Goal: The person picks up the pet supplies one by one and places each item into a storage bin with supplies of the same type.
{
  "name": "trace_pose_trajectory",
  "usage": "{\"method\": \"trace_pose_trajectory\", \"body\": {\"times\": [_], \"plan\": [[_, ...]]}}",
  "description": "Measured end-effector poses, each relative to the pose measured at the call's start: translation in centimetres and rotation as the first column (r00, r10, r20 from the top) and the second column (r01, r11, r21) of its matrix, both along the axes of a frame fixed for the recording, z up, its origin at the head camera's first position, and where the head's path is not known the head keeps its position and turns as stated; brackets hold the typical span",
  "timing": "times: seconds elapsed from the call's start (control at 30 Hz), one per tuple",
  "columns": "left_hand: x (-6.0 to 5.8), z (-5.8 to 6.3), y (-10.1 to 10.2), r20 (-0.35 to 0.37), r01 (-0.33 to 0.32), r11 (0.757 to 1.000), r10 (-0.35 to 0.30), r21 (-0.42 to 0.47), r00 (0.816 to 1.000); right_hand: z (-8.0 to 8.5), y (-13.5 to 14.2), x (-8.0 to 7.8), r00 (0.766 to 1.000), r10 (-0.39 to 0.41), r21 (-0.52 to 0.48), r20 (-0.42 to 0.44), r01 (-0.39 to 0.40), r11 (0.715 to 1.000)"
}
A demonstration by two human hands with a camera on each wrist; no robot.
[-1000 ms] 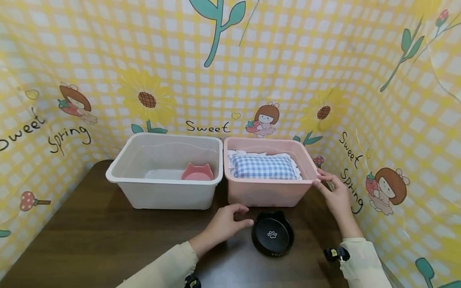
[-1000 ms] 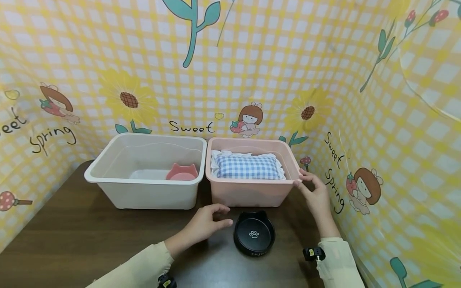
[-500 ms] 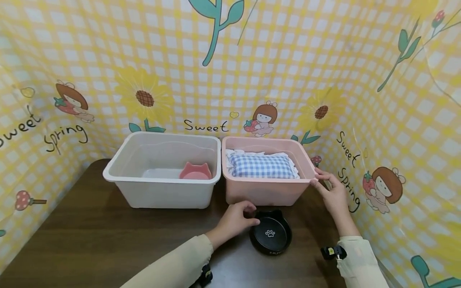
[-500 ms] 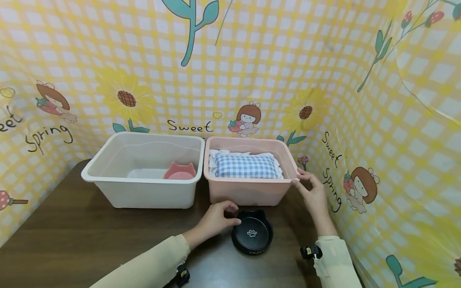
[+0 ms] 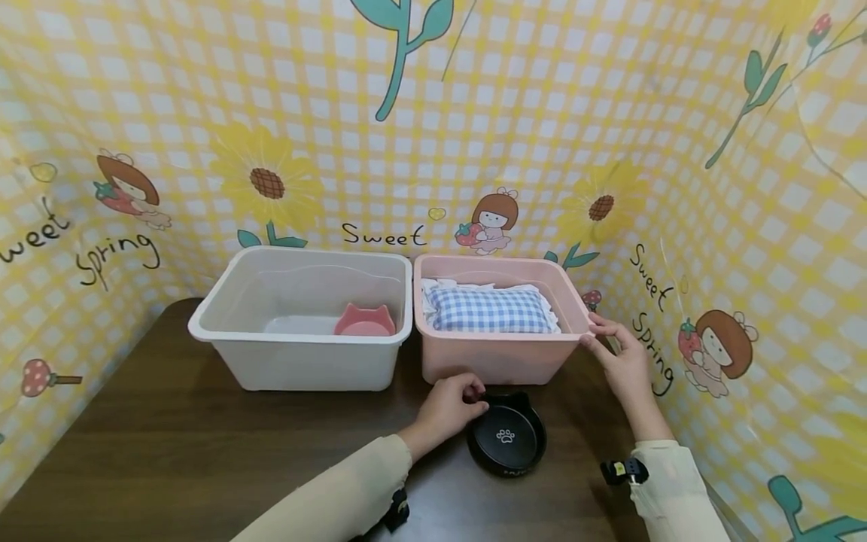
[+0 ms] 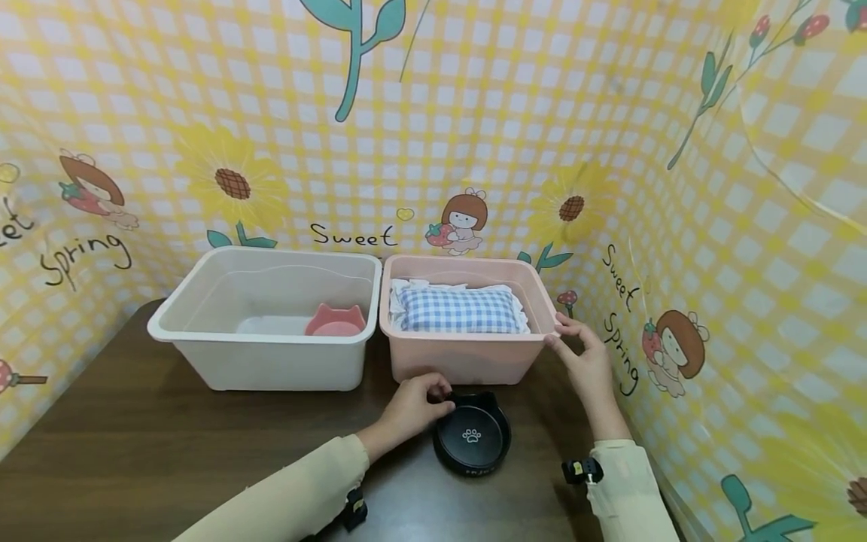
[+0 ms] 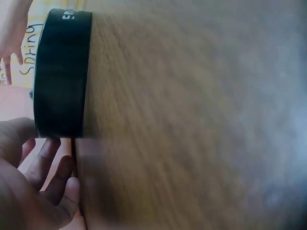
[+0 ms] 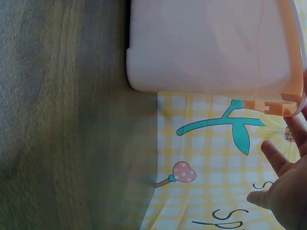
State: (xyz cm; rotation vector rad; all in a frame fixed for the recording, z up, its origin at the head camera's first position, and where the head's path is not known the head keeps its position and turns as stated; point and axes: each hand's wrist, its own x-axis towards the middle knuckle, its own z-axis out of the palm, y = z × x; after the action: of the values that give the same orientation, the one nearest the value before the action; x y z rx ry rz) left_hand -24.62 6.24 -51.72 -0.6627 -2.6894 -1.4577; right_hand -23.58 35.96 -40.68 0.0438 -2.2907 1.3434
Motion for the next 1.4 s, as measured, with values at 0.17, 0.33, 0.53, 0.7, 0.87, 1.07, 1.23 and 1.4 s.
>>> {"method": "trace_pose_trajectory", "body": {"times": [0.17,0.33,0.53,0.7,0.87,1.07,1.23,1.4], "plan": [[0.1,0.1,-0.1,-0.029,-0.024,0.998,0.026,0.049,0.999,0.0,0.0,-0.2,1.000,-0.002,0.015,0.020,0.002,1.000],[0.2,0.7,-0.5,-0.038,-0.003,0.998,0.006,0.070,0.999,0.1,0.1,-0.1,1.000,-0.007,0.016,0.025,0.007,1.000],[0.5,2.3,-1.3,-0.064,0.049,0.997,-0.045,0.064,0.997,-1.0,1.1,-1.1,1.000,0.012,0.006,0.007,-0.012,1.000],[0.9,3.6,-2.0,-0.098,0.083,0.995,-0.077,0.057,0.992,-2.5,2.2,-2.2,1.000,0.019,0.006,-0.005,-0.019,1.000],[1.3,5.0,-2.7,-0.232,0.142,0.989,-0.132,0.027,0.964,-2.3,2.1,-1.9,1.000,0.015,0.001,0.006,-0.015,1.000],[1.9,7.2,-3.8,-0.352,0.210,0.978,-0.201,-0.011,0.914,-2.3,2.2,-1.5,0.999,-0.016,0.008,0.044,0.016,1.000],[1.9,10.3,-5.0,-0.419,0.230,0.973,-0.218,-0.024,0.881,-2.3,2.1,-1.3,0.999,-0.018,0.024,0.050,0.016,1.000],[1.6,13.8,-6.7,-0.525,0.233,0.971,-0.228,-0.059,0.820,-2.0,1.8,-1.6,0.998,-0.024,0.018,0.057,0.023,1.000]]}}
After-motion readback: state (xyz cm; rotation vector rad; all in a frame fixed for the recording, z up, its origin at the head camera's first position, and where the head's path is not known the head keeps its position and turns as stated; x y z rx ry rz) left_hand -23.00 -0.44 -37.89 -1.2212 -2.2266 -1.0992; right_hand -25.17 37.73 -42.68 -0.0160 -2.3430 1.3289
